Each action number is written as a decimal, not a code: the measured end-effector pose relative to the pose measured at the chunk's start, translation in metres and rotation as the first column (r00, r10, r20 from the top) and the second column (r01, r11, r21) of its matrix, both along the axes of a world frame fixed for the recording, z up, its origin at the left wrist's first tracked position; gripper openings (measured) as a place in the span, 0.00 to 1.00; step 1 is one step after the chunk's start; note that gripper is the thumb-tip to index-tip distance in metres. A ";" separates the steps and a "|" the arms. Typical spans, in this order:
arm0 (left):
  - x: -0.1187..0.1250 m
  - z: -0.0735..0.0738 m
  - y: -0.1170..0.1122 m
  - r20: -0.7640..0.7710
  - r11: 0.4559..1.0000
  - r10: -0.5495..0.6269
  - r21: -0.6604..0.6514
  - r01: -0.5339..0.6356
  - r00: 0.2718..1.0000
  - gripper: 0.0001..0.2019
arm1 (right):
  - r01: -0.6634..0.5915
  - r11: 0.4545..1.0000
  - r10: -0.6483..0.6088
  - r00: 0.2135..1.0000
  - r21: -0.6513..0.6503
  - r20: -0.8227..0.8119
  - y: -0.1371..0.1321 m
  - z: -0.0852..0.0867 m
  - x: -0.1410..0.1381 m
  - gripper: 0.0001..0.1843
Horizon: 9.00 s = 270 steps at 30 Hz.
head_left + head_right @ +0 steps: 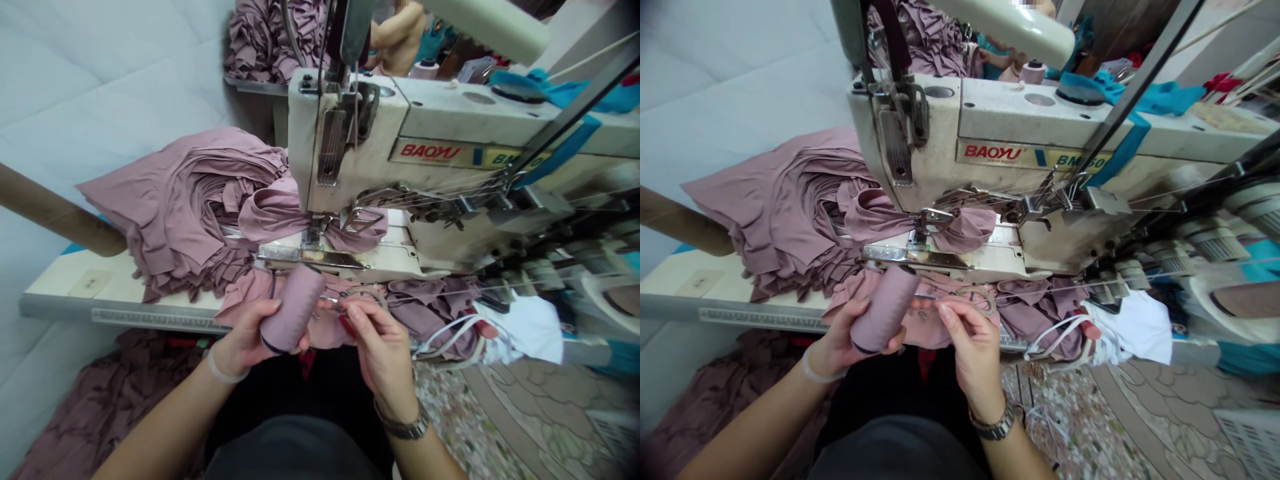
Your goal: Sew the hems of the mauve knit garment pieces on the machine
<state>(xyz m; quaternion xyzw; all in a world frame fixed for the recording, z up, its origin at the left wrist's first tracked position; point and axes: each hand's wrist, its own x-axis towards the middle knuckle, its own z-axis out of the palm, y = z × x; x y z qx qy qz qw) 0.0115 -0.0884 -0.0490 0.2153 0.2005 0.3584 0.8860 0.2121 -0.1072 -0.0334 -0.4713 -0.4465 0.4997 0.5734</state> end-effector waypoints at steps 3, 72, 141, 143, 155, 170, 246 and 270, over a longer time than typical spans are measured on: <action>0.001 0.015 0.000 -0.014 0.991 0.124 -0.055 -0.124 0.992 0.25 | -0.067 0.993 0.043 0.970 0.094 0.240 -0.007 0.009 0.002 0.05; 0.001 0.012 -0.041 -0.662 0.680 0.618 0.721 0.134 0.424 0.11 | -0.335 0.883 0.323 0.942 -0.330 -0.092 -0.033 0.006 0.003 0.07; 0.033 0.019 -0.032 -0.279 0.979 0.097 -0.146 -0.142 0.955 0.16 | -0.200 0.963 0.188 0.979 -0.180 -0.079 -0.021 -0.015 -0.009 0.04; 0.034 0.016 -0.032 -0.441 0.984 0.164 0.013 -0.177 0.882 0.19 | -0.146 0.980 0.141 0.989 -0.135 -0.041 -0.024 -0.018 -0.009 0.03; 0.031 0.012 -0.024 -0.572 0.949 0.292 0.076 -0.305 0.766 0.16 | -0.512 0.859 0.512 0.859 0.023 -0.002 -0.036 0.007 0.025 0.04; 0.034 0.017 -0.024 -0.502 0.962 0.271 0.111 -0.249 0.821 0.14 | -0.418 0.865 0.366 0.904 -0.277 -0.221 -0.010 -0.016 -0.009 0.06; 0.018 0.026 -0.005 -0.677 0.975 0.069 0.201 0.094 0.733 0.13 | -0.078 0.988 0.067 0.994 -0.135 -0.083 -0.010 -0.017 0.038 0.10; 0.016 0.027 -0.004 -0.682 0.966 0.078 0.232 0.113 0.727 0.10 | -0.066 0.988 0.051 0.992 -0.138 -0.111 -0.009 -0.021 0.034 0.10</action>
